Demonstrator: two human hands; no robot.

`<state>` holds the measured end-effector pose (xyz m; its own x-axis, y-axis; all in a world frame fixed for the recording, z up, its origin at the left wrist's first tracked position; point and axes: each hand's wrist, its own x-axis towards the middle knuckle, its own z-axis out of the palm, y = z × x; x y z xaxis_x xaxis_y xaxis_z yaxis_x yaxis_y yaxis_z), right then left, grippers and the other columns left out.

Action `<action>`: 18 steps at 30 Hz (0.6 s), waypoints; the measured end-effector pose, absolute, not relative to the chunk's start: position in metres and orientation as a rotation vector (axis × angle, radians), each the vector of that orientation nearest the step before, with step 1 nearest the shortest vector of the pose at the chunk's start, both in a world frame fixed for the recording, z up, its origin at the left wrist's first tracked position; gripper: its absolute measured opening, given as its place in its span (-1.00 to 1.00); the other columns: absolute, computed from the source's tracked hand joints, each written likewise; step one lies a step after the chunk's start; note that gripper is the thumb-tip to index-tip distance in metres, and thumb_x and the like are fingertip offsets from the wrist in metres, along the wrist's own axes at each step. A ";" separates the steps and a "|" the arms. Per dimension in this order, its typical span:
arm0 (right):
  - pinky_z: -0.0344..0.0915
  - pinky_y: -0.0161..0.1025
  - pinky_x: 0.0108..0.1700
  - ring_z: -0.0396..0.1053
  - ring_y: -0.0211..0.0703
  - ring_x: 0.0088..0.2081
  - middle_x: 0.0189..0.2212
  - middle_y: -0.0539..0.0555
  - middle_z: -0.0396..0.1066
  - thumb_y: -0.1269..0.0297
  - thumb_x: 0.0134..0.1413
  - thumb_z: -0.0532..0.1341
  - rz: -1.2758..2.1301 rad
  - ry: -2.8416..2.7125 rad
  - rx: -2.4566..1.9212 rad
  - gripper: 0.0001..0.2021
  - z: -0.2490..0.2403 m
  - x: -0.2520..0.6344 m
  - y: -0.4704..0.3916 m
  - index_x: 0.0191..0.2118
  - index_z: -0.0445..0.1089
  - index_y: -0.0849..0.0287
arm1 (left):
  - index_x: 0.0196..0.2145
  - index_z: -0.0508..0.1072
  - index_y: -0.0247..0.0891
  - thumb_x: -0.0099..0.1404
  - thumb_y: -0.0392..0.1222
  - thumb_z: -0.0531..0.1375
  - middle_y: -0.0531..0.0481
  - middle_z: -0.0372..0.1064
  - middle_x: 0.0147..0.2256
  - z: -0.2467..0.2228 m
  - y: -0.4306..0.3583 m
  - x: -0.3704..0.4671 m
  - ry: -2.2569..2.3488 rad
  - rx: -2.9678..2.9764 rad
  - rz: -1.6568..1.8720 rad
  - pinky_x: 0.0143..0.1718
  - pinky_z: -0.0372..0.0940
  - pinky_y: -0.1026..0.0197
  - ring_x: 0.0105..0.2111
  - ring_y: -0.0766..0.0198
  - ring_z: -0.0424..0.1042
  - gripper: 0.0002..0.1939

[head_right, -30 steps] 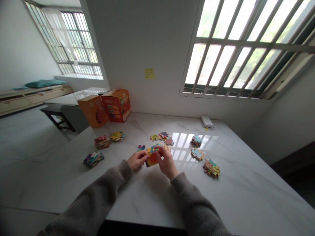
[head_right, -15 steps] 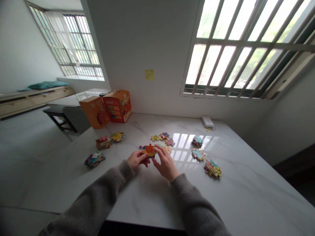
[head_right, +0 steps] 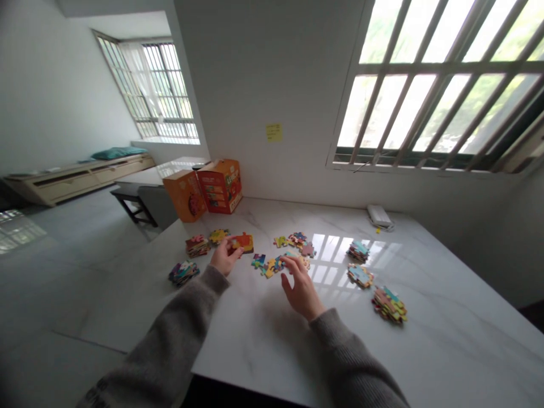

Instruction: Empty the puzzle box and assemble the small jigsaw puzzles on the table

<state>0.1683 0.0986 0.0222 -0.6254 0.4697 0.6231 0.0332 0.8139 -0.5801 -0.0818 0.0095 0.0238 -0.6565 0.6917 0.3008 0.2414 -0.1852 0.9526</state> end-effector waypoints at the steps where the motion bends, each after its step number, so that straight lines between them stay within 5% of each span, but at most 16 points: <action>1: 0.46 -0.02 -0.10 0.40 -0.02 -0.09 0.05 0.20 0.28 0.41 0.24 0.08 0.675 -2.173 -0.366 -0.56 0.022 0.168 0.098 0.20 0.19 0.00 | -0.07 0.35 -0.25 0.09 -0.07 0.31 0.06 0.39 -0.41 0.029 0.008 -0.096 1.825 1.108 1.910 -0.35 0.31 0.27 -0.44 0.32 0.40 -0.54; 9: 0.43 -0.02 -0.07 0.38 -0.04 -0.13 -0.04 0.18 0.31 0.42 0.24 0.08 0.623 -2.200 -0.352 -0.57 0.024 0.169 0.097 0.20 0.19 0.02 | -0.33 0.46 -0.28 0.12 -0.17 0.32 0.00 0.42 -0.43 0.084 0.011 -0.213 2.603 0.967 1.165 -0.37 0.26 0.29 -0.43 0.30 0.40 -0.82; 18: 0.43 -0.06 -0.07 0.39 -0.08 -0.15 -0.05 0.17 0.31 0.42 0.25 0.08 0.609 -2.184 -0.361 -0.57 0.026 0.170 0.098 0.20 0.19 0.03 | -0.46 0.42 -0.28 0.13 -0.15 0.28 -0.02 0.37 -0.49 0.060 0.025 -0.240 2.779 0.944 0.740 -0.33 0.23 0.20 -0.42 0.21 0.36 -0.84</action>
